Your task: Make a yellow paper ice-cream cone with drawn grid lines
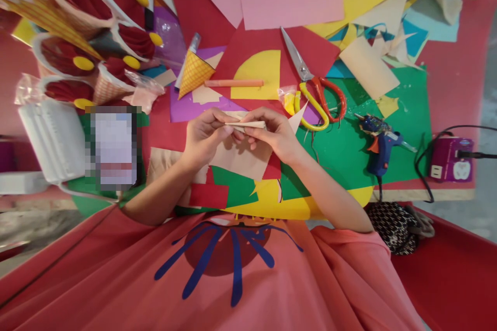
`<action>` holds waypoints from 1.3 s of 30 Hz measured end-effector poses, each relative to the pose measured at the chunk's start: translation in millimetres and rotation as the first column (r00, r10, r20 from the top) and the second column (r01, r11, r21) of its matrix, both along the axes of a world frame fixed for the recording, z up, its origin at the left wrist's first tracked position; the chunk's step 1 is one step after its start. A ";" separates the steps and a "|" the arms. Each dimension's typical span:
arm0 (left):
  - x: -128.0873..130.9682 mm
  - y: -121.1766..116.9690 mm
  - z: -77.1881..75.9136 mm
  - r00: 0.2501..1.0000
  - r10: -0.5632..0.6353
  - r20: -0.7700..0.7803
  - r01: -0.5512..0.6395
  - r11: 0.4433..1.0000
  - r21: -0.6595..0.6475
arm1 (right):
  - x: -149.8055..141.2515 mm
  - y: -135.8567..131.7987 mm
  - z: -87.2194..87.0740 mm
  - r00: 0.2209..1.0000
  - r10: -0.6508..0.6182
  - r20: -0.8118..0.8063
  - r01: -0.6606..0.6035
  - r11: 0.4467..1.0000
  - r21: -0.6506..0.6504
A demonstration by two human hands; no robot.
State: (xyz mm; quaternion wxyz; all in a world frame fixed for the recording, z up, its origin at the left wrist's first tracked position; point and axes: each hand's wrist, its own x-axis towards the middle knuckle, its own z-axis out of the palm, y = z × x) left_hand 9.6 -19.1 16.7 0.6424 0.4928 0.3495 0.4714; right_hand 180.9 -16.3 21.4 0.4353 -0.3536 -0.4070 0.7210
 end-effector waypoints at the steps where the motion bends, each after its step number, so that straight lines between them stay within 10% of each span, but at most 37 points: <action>1: 0.0 0.2 0.4 1.000 -0.001 -0.004 0.001 1.000 -0.005 | -0.3 0.1 0.1 1.000 -0.001 -0.006 0.001 1.000 -0.005; 24: -3.8 5.3 0.3 0.987 0.127 -0.098 -0.128 0.992 -0.009 | -0.8 -1.2 -6.2 0.998 -0.064 0.022 0.064 0.998 -0.014; 39: -7.2 3.8 3.8 0.910 -0.166 -0.380 0.179 0.984 0.001 | 5.3 -0.6 -3.0 0.988 -0.049 0.148 0.021 0.982 0.187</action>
